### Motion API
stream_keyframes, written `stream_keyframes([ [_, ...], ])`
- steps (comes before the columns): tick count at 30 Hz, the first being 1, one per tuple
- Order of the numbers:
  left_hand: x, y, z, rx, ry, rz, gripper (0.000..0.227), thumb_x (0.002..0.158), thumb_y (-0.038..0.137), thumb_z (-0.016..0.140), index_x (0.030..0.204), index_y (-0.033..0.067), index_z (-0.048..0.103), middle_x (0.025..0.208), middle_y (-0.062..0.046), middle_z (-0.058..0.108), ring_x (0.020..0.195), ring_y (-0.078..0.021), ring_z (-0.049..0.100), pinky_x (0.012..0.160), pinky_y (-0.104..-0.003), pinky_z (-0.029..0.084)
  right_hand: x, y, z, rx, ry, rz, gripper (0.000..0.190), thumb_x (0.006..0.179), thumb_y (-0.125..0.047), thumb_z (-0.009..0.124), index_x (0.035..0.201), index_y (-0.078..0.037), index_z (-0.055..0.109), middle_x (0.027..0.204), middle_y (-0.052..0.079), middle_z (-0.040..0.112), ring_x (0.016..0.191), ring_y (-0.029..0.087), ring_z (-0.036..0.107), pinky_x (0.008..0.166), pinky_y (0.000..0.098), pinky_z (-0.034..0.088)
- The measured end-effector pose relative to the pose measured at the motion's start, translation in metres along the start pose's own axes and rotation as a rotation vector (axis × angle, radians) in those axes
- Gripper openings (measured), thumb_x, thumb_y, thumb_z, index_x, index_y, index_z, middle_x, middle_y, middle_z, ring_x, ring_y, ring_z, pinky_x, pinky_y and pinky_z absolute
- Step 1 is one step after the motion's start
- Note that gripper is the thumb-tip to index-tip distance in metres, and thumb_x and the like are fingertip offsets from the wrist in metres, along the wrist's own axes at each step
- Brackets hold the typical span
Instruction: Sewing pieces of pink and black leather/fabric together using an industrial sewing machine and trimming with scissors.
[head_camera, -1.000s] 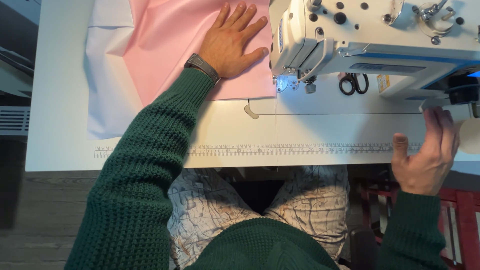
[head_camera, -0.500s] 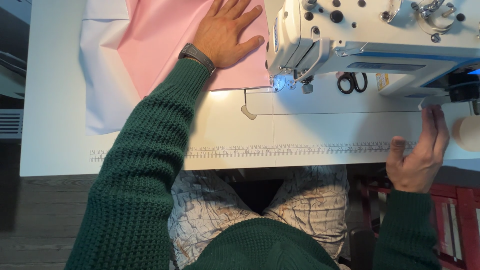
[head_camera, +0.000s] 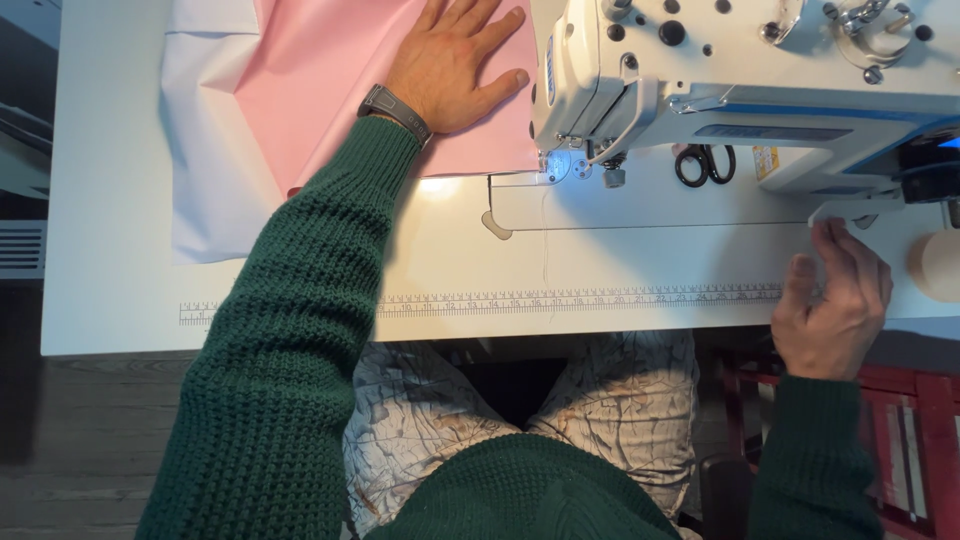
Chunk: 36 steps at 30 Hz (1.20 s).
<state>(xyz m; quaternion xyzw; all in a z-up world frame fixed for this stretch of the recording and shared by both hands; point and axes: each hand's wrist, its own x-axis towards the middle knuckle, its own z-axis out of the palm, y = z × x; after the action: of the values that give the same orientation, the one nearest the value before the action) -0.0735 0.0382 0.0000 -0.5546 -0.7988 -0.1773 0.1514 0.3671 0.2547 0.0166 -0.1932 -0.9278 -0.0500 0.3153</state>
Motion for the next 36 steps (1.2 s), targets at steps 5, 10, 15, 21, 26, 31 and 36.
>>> stream_keyframes([
  [5,-0.002,0.003,0.0,-0.017,-0.022,0.025,0.068,0.105,0.059,0.045,0.152,0.0115,0.053,0.158,-0.018,0.043,0.147,-0.0305,0.032,0.12,-0.049,0.013,-0.002,-0.005,0.009,0.103,0.017,0.017,0.039,0.111,-0.012,0.06,0.133,0.019,0.067,0.133,0.033,0.065,0.121,0.046,0.059,0.105,0.0548,0.046],
  [10,0.003,-0.003,0.009,-0.016,-0.081,-0.05,0.069,0.102,0.063,0.041,0.154,0.0178,0.049,0.16,-0.013,0.039,0.146,-0.031,0.035,0.119,-0.053,0.017,-0.001,-0.01,0.014,0.16,0.093,0.01,0.06,0.117,-0.034,0.041,0.16,0.004,0.024,0.162,0.028,0.02,0.152,0.054,0.03,0.127,0.0685,0.038],
  [15,0.003,-0.003,0.006,0.038,-0.002,-0.066,0.062,0.103,0.061,0.05,0.15,0.0191,0.053,0.148,-0.011,0.055,0.134,-0.0296,0.049,0.113,-0.05,0.028,-0.001,-0.01,0.014,0.137,0.09,0.016,0.059,0.117,-0.036,0.04,0.16,0.002,0.026,0.162,0.028,0.026,0.149,0.052,0.034,0.123,0.0673,0.034],
  [21,-0.001,-0.012,0.01,0.099,0.04,-0.104,0.054,0.105,0.058,0.05,0.148,0.0258,0.053,0.137,-0.009,0.064,0.12,-0.0292,0.06,0.1,-0.051,0.041,-0.001,-0.01,0.015,0.145,0.119,-0.011,0.057,0.116,-0.033,0.043,0.159,0.002,0.029,0.162,0.028,0.028,0.148,0.053,0.034,0.122,0.0676,0.034],
  [26,-0.006,-0.013,0.003,0.067,0.094,-0.121,0.045,0.104,0.049,0.052,0.142,0.0262,0.059,0.126,-0.009,0.07,0.108,-0.0311,0.065,0.091,-0.053,0.044,-0.004,-0.009,0.017,0.164,0.168,0.012,0.053,0.116,-0.033,0.046,0.15,0.007,0.036,0.155,0.029,0.028,0.143,0.055,0.034,0.119,0.0692,0.036],
  [31,-0.015,-0.018,0.01,0.07,0.125,-0.219,0.043,0.105,0.048,0.052,0.14,0.0271,0.064,0.138,-0.008,0.06,0.126,-0.0281,0.053,0.108,-0.051,0.03,-0.003,-0.021,0.019,0.001,0.32,-0.208,0.033,0.115,-0.019,0.063,0.109,0.013,0.065,0.115,0.026,0.06,0.107,0.038,0.059,0.092,0.046,0.05],
  [36,-0.025,-0.019,0.008,0.058,0.031,-0.338,0.051,0.103,0.055,0.044,0.142,0.0284,0.06,0.138,-0.009,0.06,0.122,-0.0286,0.054,0.1,-0.053,0.033,0.028,-0.075,0.008,0.215,0.041,-0.098,0.018,0.101,0.005,0.076,0.118,0.009,0.069,0.122,0.023,0.071,0.107,0.036,0.066,0.088,0.0448,0.057],
])
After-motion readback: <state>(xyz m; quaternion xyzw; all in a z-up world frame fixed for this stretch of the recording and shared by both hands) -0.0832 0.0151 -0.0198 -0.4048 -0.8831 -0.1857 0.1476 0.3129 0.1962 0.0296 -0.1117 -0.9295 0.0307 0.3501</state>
